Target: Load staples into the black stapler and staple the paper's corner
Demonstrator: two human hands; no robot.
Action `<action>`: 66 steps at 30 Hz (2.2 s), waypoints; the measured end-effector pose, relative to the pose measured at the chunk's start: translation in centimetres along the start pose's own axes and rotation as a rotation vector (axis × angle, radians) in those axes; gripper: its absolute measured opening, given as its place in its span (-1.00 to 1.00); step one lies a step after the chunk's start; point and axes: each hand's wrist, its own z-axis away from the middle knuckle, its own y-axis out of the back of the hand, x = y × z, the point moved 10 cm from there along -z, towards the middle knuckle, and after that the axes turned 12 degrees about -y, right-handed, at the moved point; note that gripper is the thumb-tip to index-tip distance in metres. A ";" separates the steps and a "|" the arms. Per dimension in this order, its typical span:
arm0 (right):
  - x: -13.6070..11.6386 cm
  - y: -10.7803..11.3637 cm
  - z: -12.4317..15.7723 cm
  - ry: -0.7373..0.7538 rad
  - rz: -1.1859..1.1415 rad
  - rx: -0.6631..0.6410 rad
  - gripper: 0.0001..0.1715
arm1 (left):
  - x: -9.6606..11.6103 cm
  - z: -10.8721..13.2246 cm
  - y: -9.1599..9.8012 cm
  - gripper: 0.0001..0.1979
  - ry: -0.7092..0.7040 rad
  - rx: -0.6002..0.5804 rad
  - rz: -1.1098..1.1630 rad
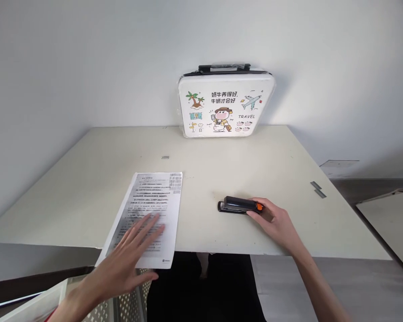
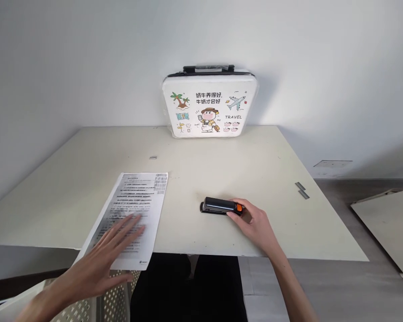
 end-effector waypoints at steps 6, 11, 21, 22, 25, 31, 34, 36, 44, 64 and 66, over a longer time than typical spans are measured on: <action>0.1 -0.1 0.1 0.006 0.019 0.014 -0.51 | 3.2 -1.0 -1.6 -0.10 -0.056 0.079 0.031; 0.1 -0.1 0.1 0.006 0.026 0.022 -0.48 | 6.8 -3.0 -2.6 -0.10 -0.132 0.040 0.168; 0.5 -0.1 0.2 0.003 0.011 0.035 -0.47 | 10.1 -4.5 -3.5 0.12 -0.214 -0.059 0.222; 0.5 -0.1 0.2 0.005 0.016 0.036 -0.47 | 10.2 -4.7 -3.4 0.12 -0.221 -0.060 0.217; 0.2 -0.2 0.2 0.015 0.038 0.031 -0.46 | 10.5 -5.3 -3.4 0.08 -0.237 -0.061 0.216; -0.9 0.0 0.2 0.036 0.078 -0.050 -0.44 | 10.4 -6.3 -2.7 -0.04 -0.285 -0.087 0.356; -1.9 -0.2 0.1 0.059 0.149 -0.061 -0.43 | 8.0 -8.3 -1.6 -0.12 -0.219 -0.001 0.383; -3.0 0.0 -0.1 0.065 0.228 0.017 -0.43 | 5.8 -10.6 -0.7 -0.32 -0.158 0.107 0.361; -9.6 -2.5 -2.0 0.082 0.309 0.118 -0.31 | 2.7 -19.6 -3.0 -0.24 -0.219 0.139 0.280; -11.6 -6.2 -4.1 0.086 0.439 -0.098 -0.35 | 4.8 -21.6 -4.6 -0.18 -0.250 0.200 0.183; -11.7 -6.2 -4.0 0.086 0.442 -0.086 -0.36 | 4.9 -21.6 -4.5 -0.19 -0.254 0.202 0.184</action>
